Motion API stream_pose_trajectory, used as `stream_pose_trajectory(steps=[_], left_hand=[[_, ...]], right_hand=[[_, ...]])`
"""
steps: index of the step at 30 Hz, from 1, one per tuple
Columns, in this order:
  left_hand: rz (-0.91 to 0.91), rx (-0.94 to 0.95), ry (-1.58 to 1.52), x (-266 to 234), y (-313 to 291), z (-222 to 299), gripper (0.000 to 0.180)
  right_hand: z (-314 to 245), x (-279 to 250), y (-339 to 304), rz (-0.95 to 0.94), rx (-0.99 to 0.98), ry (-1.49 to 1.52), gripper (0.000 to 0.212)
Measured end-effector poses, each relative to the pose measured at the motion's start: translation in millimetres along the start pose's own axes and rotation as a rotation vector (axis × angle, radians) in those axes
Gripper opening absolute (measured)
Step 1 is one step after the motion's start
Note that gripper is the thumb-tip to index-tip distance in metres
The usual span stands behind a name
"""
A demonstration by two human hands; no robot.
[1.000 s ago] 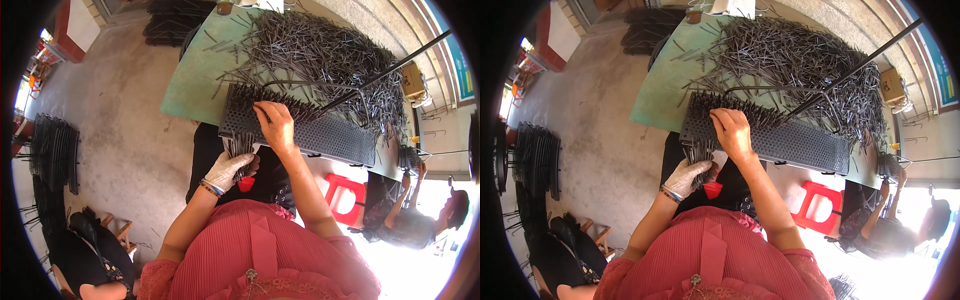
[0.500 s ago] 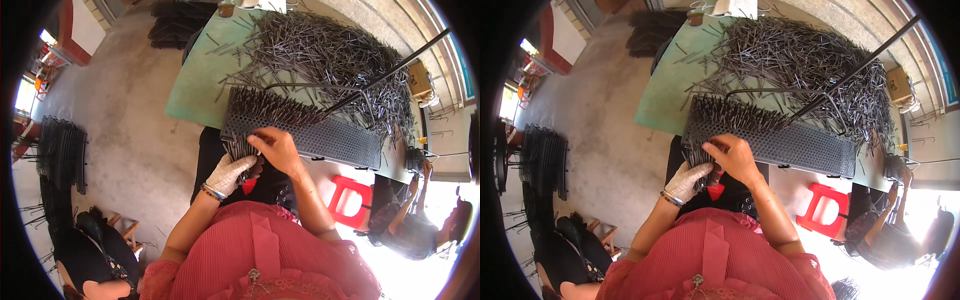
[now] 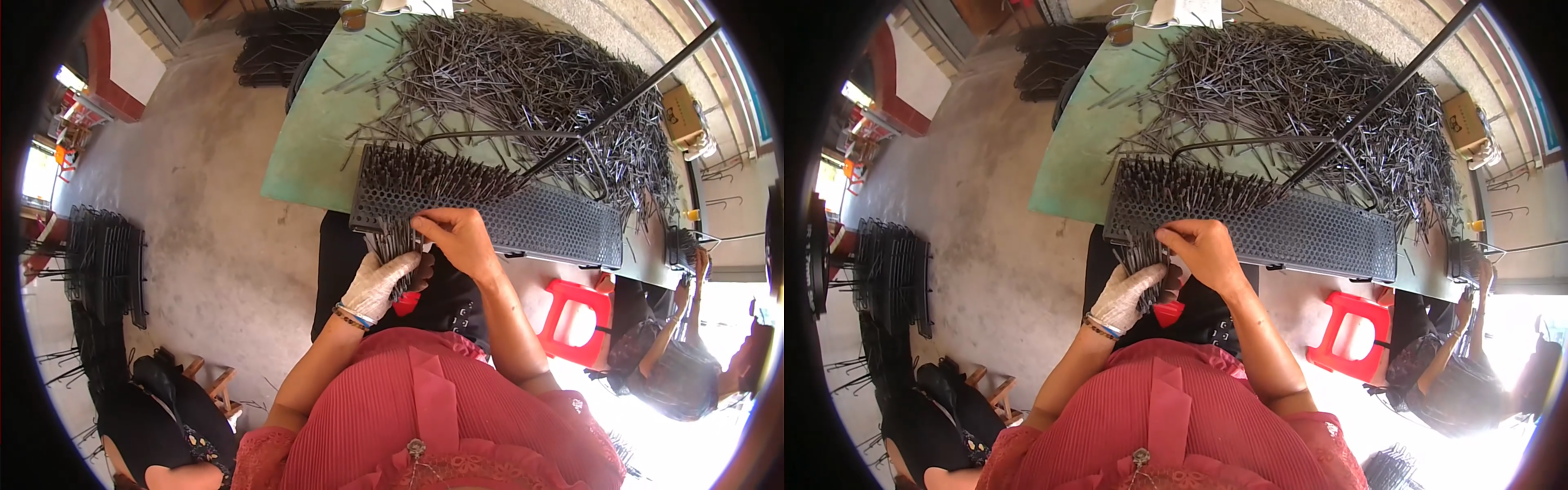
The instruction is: Manually inserting thin metal rods into a perforated rack.
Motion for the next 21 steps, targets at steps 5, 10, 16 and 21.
stream_pose_trajectory(steps=[5,10,16,21], left_hand=[[-0.022,0.004,0.051,-3.6,0.8,-1.5,0.026],[0.094,-0.031,-0.106,-9.1,0.2,-5.7,0.027],[0.065,-0.051,-0.082,-7.3,2.4,-4.5,0.025],[0.081,-0.066,-0.117,-11.1,1.7,-9.1,0.023]], right_hand=[[4.8,2.8,0.7,-0.019,0.004,-0.018,0.022],[-0.8,-3.3,3.6,0.147,-0.016,0.129,0.021],[-14.0,-16.2,32.6,0.418,-0.308,-0.100,0.018],[-10.4,-13.5,45.0,0.410,-0.373,-0.283,0.017]])
Point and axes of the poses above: each hand's wrist, its own y-axis towards the middle knuckle, its own x-axis out of the palm, z = x × y, the point moved 2 cm from there along y, towards the middle knuckle, and after that the axes turned 12 degrees about -z, right-handed, at the moved point
